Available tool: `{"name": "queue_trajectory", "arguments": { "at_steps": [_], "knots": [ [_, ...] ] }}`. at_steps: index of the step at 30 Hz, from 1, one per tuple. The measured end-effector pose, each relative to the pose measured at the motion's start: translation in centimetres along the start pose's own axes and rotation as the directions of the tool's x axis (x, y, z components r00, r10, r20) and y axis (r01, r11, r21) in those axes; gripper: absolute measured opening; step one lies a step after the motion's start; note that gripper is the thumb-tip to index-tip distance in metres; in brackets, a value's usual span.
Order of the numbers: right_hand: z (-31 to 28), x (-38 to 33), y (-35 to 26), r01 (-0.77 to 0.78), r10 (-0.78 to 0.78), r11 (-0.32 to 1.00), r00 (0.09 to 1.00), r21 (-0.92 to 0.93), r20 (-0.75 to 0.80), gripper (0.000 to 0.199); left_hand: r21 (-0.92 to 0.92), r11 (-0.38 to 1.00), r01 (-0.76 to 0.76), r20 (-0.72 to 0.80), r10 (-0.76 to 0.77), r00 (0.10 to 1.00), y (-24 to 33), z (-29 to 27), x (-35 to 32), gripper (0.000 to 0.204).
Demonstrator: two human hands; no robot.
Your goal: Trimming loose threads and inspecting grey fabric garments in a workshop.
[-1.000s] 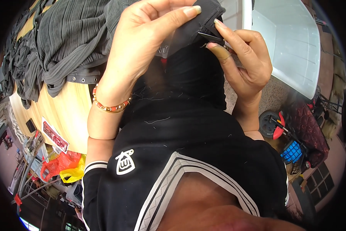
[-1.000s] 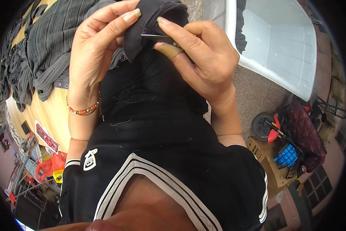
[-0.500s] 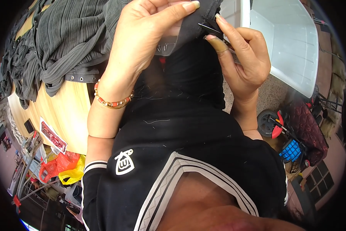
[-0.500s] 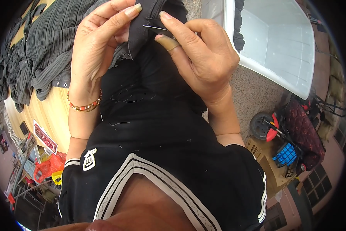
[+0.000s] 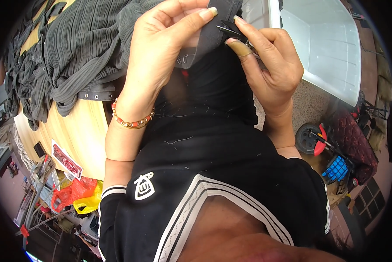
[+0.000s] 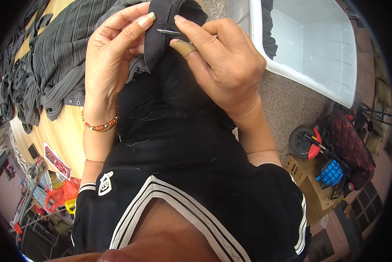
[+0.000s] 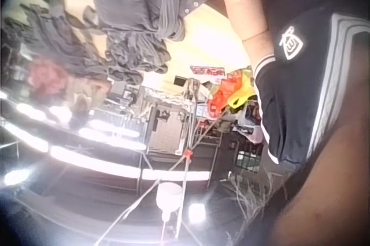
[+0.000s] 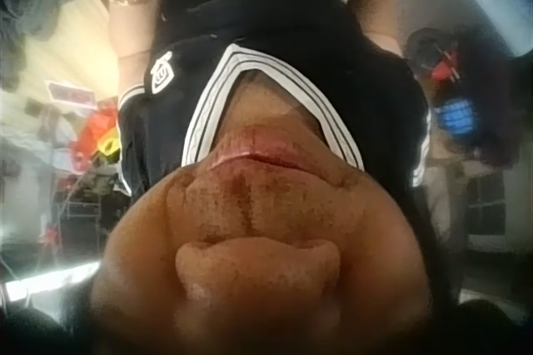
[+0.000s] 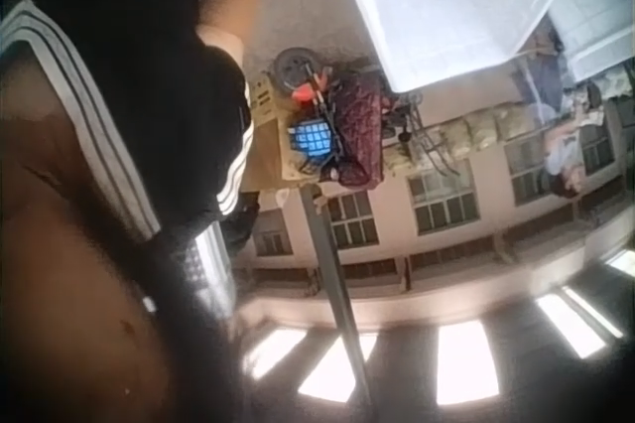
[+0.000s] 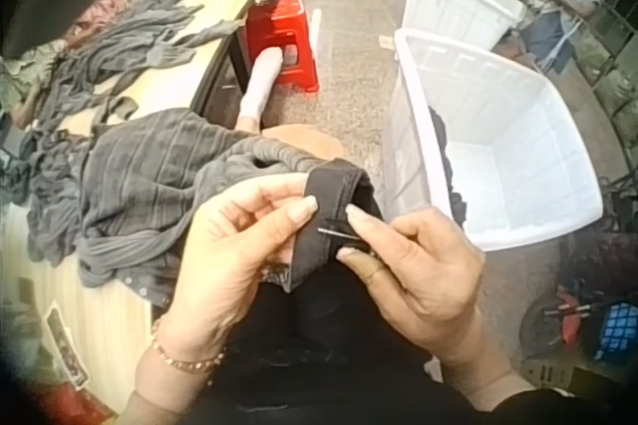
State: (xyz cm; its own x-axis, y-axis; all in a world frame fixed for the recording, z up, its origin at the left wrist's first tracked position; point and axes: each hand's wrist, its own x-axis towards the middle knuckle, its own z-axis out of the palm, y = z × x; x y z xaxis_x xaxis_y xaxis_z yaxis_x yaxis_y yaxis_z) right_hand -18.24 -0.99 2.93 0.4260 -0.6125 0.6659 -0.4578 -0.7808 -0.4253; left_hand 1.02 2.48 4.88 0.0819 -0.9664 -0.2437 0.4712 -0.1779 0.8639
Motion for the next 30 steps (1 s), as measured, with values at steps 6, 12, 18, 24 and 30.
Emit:
{"name": "queue_trajectory", "arguments": {
  "at_steps": [6,12,18,24,30],
  "knots": [
    [0.3,0.0,0.3,0.013,-0.014,1.000,1.000,-0.024,-0.021,0.034,-0.484,0.759,-0.436,0.446,0.642,0.623,-3.5,-2.2,3.6,0.022],
    [0.2,0.7,0.6,-0.154,0.149,0.947,0.988,0.281,0.039,0.030,-0.488,0.773,-0.407,0.457,0.623,0.635,-2.7,-1.9,3.7,0.022],
    [2.1,2.4,1.8,-0.569,0.495,0.408,0.795,0.714,0.351,0.014,-0.396,0.815,-0.424,0.518,0.579,0.630,-1.8,-1.8,3.6,0.023],
    [6.0,3.2,4.6,0.029,0.037,0.112,0.999,0.993,-0.033,0.011,0.152,0.971,-0.182,0.163,0.157,0.974,-0.7,-1.6,0.1,0.028],
    [1.9,4.7,1.3,-0.493,0.430,0.447,0.850,0.747,0.304,0.011,0.285,0.943,-0.169,0.041,0.164,0.986,-2.0,-2.3,-1.6,0.026]
  ]
}}
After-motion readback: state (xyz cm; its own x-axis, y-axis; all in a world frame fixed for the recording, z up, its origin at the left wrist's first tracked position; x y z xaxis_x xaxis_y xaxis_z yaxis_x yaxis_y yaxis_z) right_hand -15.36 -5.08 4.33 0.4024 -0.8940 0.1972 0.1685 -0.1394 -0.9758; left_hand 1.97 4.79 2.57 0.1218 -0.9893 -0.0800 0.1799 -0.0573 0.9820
